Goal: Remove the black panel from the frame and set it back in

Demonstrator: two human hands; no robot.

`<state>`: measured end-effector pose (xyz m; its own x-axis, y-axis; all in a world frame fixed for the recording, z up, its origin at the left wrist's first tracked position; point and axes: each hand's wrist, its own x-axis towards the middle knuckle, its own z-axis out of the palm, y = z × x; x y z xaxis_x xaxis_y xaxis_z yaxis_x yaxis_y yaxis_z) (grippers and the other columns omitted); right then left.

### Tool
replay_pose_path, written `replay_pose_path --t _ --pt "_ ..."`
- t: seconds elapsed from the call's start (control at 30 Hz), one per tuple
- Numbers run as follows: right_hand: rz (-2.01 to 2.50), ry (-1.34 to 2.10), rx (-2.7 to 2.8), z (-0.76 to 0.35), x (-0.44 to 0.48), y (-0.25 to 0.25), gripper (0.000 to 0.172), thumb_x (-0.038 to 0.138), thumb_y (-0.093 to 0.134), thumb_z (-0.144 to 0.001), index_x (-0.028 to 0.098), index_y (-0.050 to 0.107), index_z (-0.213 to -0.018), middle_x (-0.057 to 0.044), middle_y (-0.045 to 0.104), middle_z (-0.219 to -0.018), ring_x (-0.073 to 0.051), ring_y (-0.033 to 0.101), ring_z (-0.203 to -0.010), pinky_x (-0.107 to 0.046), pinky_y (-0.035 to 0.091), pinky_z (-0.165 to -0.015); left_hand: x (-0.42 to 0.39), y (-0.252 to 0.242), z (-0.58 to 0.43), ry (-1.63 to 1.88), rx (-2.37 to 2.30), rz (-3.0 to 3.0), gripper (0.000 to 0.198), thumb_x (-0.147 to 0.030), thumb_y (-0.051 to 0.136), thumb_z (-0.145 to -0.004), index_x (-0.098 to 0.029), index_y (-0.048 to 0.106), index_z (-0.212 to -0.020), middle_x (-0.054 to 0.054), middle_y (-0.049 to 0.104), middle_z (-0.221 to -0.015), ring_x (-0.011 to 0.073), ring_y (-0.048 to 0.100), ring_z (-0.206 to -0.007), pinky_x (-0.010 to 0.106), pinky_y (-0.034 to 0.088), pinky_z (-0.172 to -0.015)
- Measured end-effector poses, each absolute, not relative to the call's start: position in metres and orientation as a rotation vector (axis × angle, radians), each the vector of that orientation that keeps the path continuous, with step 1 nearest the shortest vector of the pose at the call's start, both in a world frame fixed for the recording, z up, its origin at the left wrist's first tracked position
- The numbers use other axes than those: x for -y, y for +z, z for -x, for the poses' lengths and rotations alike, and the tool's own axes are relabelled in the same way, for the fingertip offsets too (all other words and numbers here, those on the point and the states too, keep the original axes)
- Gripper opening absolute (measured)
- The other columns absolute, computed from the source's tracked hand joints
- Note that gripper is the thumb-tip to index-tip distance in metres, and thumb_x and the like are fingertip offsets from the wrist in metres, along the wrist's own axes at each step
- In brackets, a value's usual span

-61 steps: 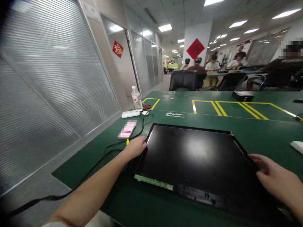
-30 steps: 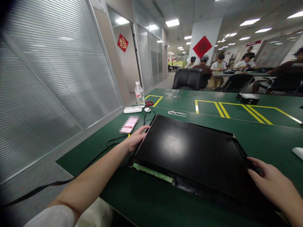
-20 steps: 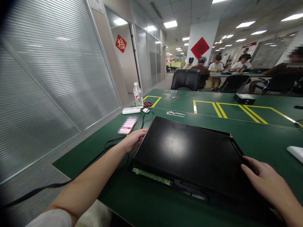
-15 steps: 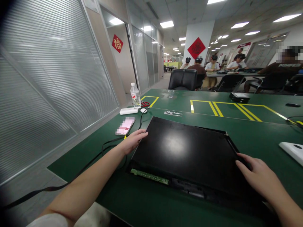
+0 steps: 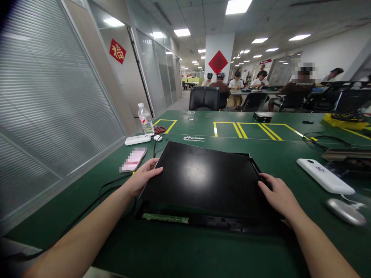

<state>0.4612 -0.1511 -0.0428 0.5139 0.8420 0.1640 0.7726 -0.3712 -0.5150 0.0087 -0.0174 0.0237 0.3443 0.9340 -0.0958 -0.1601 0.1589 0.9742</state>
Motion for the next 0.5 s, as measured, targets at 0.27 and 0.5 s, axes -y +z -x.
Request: replay_pose_path --t 0.27,0.5 --pt "2.217 0.366 1.084 -0.458 0.155 -0.030 0.075 0.066 0.045 -0.085 0.017 0.054 -0.140 -0.018 0.070 -0.118 -0.035 0.067 -0.102 -0.046 0.049 -0.091 0.021 0.025 -0.013 1.009 -0.749 -1.092 0.069 -0.033 0.092 -0.061 -0.022 0.051 -0.116 0.004 0.077 -0.095 0.0250 0.076 -0.083 0.036 0.060 -0.077" --pt "2.001 0.556 0.695 -0.451 0.159 -0.011 0.059 0.062 0.061 -0.080 0.020 0.064 -0.122 -0.019 0.060 -0.139 -0.039 0.052 -0.133 -0.043 0.041 -0.111 0.019 0.023 -0.013 1.096 -0.734 -1.133 0.071 -0.037 0.091 -0.060 -0.024 0.053 -0.118 0.004 0.077 -0.092 0.0258 0.075 -0.079 0.037 0.060 -0.073"
